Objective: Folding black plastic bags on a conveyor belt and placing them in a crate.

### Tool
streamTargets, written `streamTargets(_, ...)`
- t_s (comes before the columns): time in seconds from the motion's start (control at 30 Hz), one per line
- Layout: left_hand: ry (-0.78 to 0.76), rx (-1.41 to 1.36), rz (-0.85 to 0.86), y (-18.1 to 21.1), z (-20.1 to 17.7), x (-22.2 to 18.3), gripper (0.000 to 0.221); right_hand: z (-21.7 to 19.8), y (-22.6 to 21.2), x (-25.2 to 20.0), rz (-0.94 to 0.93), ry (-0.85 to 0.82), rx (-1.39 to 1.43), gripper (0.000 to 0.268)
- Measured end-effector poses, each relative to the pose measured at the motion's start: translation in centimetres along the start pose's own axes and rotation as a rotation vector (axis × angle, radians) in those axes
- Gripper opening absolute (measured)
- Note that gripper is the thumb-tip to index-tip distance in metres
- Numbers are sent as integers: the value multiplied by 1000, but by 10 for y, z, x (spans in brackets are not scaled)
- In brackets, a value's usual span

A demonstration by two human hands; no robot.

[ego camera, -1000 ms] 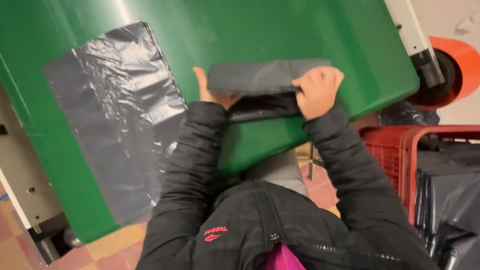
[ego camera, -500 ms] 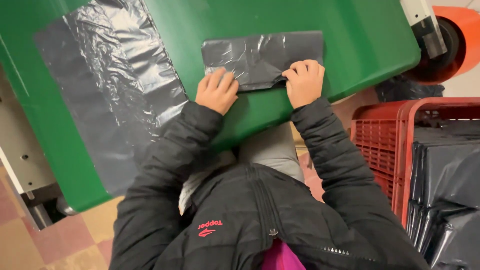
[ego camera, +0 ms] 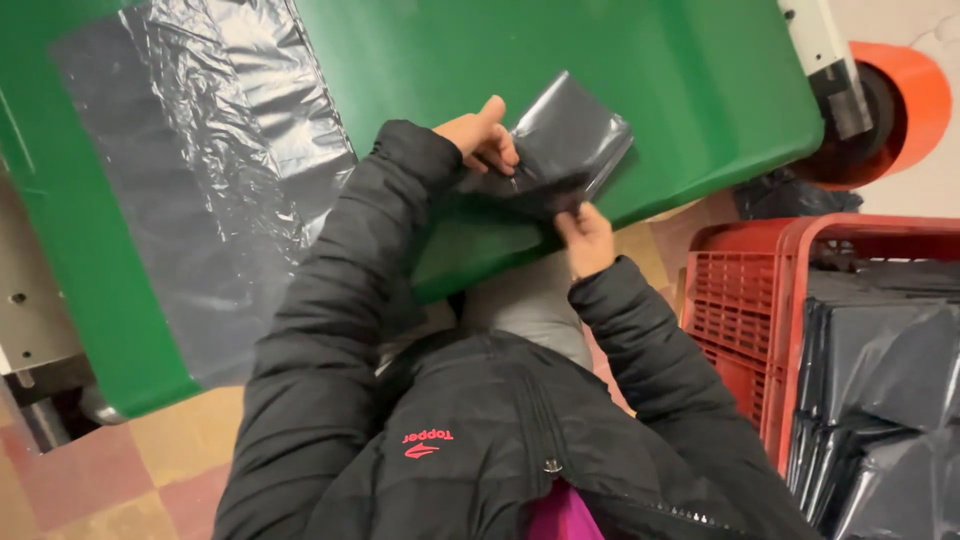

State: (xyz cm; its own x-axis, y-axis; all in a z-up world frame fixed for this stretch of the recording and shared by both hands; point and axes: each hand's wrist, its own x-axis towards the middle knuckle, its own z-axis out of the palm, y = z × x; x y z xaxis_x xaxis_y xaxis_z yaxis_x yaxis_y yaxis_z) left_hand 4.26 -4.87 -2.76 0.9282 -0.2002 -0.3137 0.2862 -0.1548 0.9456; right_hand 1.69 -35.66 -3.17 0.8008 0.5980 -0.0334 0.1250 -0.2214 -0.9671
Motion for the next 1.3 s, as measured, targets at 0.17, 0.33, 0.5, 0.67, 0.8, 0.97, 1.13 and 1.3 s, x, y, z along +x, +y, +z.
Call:
streamTargets(0.17, 308, 267, 27, 20, 18, 7, 57, -22, -30, 35, 291, 188, 764, 41)
streamTargets(0.33, 661, 646, 118, 38, 50, 3, 42, -35, -30, 42, 357, 47, 960, 42)
streamTargets(0.5, 804, 697, 70, 64, 49, -40, 43, -38, -37, 20, 245, 256, 474, 43)
streamTargets(0.67, 960, 799, 101, 18, 55, -171, 44, 26, -75, -10, -237, 315, -137, 44)
streamTargets(0.8, 997, 962, 227, -12, 69, -312, 58, 103, -120, -20, -757, -111, -634, 48)
streamTargets(0.97, 1101, 1150, 117, -89, 89, -410, 87, 153, -97, -18, -1056, -429, -964, 71)
streamTargets(1.13, 1126, 1124, 60, -100, 87, -431, 90, 178, -95, -22, -1140, -460, -1036, 74)
streamTargets(1.3, 1192, 969, 143, -83, 74, -437, 76, 202, -108, -19, -1255, -460, -1092, 73)
